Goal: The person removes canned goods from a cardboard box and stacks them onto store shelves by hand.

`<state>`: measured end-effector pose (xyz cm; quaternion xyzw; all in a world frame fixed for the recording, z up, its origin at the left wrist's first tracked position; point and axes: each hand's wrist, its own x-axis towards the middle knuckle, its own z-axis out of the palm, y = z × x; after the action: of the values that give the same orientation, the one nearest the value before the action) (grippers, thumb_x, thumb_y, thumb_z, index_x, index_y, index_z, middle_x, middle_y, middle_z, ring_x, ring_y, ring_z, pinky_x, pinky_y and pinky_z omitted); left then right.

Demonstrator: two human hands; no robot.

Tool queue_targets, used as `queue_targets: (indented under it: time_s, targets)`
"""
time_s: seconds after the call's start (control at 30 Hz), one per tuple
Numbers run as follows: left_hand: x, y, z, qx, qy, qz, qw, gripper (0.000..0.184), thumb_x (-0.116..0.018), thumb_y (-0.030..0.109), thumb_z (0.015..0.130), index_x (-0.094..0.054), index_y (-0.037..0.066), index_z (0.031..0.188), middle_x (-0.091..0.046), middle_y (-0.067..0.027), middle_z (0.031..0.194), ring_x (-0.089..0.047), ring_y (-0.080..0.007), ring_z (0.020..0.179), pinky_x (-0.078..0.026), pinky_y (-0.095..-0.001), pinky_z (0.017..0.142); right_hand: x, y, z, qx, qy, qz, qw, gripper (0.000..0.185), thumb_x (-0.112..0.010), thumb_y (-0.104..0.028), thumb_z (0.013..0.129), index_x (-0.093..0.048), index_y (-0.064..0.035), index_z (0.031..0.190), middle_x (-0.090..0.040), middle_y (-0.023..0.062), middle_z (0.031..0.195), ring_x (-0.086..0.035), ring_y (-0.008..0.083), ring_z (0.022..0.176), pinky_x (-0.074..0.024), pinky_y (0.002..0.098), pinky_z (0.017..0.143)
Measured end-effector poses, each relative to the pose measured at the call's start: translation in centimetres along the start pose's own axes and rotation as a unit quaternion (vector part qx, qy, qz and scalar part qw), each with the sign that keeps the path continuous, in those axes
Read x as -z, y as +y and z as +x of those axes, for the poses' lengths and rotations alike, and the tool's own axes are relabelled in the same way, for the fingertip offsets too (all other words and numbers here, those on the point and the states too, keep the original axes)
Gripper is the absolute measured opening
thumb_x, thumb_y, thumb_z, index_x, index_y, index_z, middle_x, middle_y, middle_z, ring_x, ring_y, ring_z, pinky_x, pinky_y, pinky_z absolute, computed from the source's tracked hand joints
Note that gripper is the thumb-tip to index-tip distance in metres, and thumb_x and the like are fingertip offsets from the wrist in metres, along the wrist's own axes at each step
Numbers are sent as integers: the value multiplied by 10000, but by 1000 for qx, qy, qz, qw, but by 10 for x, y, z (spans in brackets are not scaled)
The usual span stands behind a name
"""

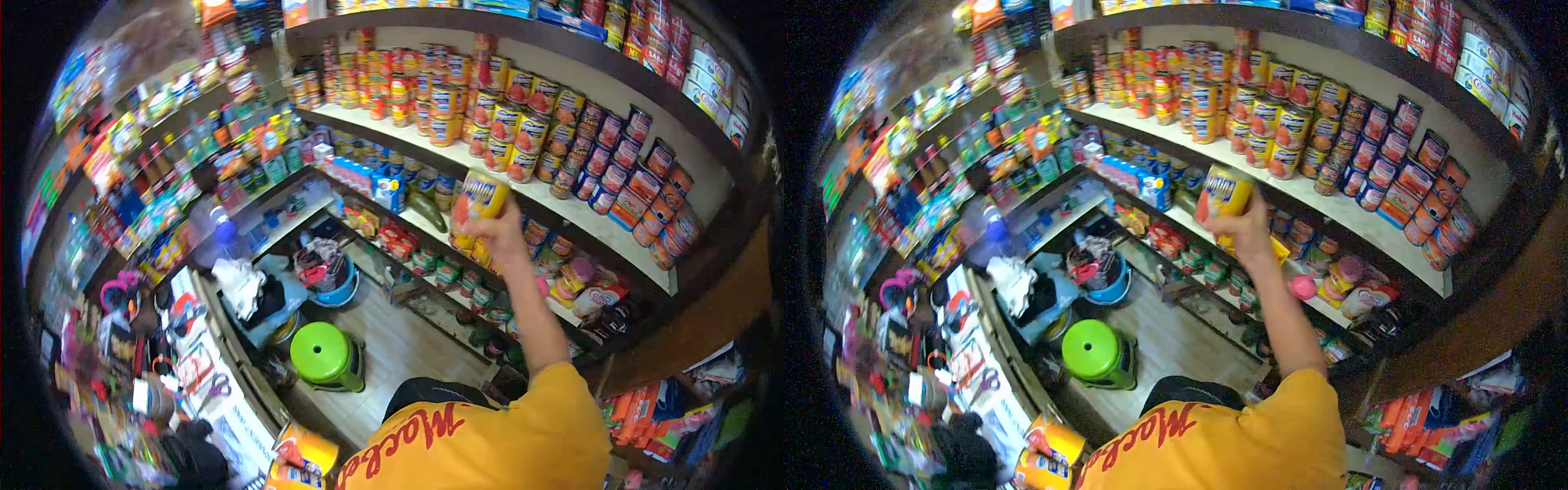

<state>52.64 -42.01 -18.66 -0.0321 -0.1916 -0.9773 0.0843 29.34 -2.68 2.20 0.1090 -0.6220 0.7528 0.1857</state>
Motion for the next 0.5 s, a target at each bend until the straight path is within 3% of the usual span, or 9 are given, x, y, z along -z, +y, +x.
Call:
queue_targets:
  time_s: [0.07, 0.2, 0.33, 0.5]
  targets:
    - [-2, -11, 35, 24, -16, -2, 1000, 757, -597, 738, 705, -603, 89, 1095, -555, -146, 1249, -489, -350, 1165, -367, -541, 1003, 30, -11, 40, 119, 75, -88, 986, 652, -764, -1, 532, -496, -5, 1126, -644, 105, 950, -649, 200, 815, -547, 340, 675]
    - [-1, -28, 85, 67, -50, -11, 996, 754, -601, 731, 709, -603, 90, 1105, -551, -145, 1256, -486, -352, 1169, -366, -542, 1004, 76, -52, 103, 239, 168, -170, 941, 681, -775, -8, 526, -493, -9, 1146, -647, 106, 986, -655, 207, 863, -532, 334, 780]
    - [1, -43, 128, 107, -94, -27, 989, 750, -605, 724, 712, -602, 92, 1115, -547, -144, 1264, -482, -353, 1173, -365, -542, 1005, 112, -70, 156, 247, 206, -190, 928, 661, -770, 22, 556, -510, -11, 1162, -644, 97, 1030, -654, 200, 869, -521, 338, 832]
    - [-25, -71, 192, 144, -145, -30, 978, 721, -562, 704, 761, -588, 90, 1139, -540, -138, 1270, -482, -343, 1170, -361, -538, 1008, 140, -63, 196, 241, 172, -187, 937, 657, -762, 48, 587, -496, -24, 1183, -642, 99, 1040, -649, 201, 906, -524, 341, 844]
